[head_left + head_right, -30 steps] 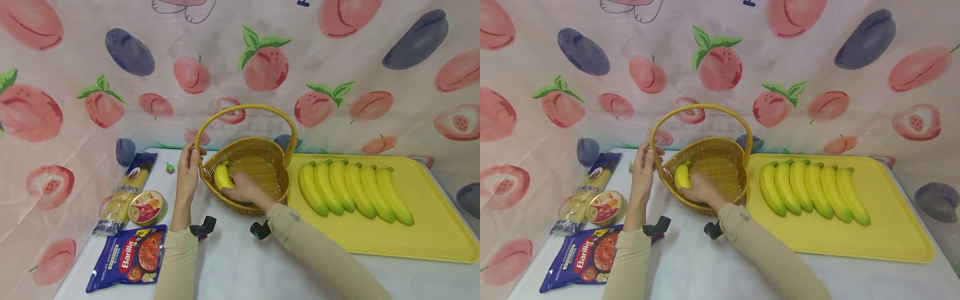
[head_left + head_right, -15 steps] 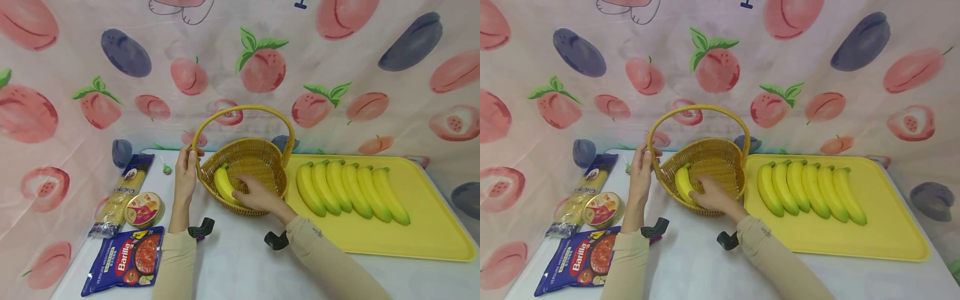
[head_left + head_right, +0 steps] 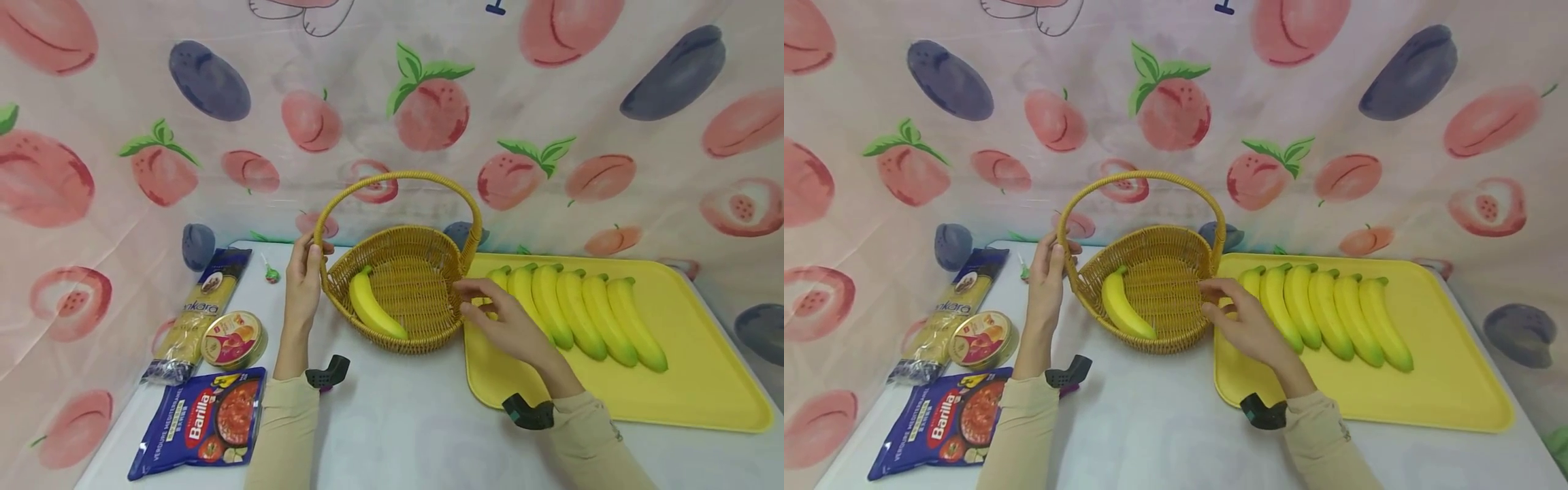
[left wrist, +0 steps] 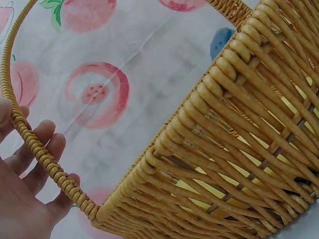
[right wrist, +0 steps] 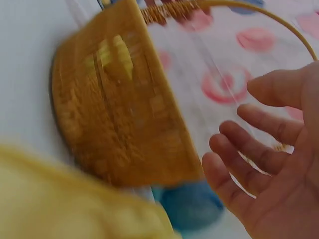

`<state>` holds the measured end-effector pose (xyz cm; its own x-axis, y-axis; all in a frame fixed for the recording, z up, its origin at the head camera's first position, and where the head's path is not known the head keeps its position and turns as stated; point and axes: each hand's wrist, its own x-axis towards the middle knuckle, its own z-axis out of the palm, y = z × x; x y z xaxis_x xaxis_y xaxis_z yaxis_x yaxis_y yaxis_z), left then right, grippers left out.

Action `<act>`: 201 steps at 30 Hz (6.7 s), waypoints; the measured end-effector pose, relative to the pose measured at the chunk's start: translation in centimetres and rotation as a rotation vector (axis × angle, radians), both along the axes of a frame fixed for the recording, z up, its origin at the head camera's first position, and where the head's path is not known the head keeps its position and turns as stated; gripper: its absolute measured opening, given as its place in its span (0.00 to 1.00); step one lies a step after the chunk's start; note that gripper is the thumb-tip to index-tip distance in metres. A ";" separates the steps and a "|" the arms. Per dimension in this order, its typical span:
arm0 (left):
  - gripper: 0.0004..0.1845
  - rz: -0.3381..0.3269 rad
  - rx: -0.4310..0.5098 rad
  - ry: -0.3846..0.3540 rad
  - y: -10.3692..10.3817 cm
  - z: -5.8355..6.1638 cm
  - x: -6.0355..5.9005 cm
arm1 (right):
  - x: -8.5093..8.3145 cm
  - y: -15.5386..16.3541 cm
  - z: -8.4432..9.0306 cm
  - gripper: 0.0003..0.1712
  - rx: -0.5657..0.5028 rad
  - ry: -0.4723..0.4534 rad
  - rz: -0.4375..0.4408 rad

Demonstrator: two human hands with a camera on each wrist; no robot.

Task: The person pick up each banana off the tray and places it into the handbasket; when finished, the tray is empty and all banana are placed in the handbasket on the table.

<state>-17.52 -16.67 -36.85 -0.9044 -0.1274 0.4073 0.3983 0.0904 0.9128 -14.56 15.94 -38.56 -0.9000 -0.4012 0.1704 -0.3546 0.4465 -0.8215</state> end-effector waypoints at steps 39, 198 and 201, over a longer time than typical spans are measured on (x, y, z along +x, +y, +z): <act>0.20 -0.012 0.011 -0.004 0.2 -0.2 0.1 | 1.7 22.8 -6.4 0.46 0.351 -0.256 -0.592; 0.20 -0.009 -0.024 -0.019 0.0 -0.3 0.2 | -1.2 -1.4 1.3 0.24 0.118 0.009 -0.056; 0.20 -0.009 -0.016 -0.021 0.0 -0.2 0.2 | -0.7 0.5 1.3 0.24 0.117 0.026 -0.094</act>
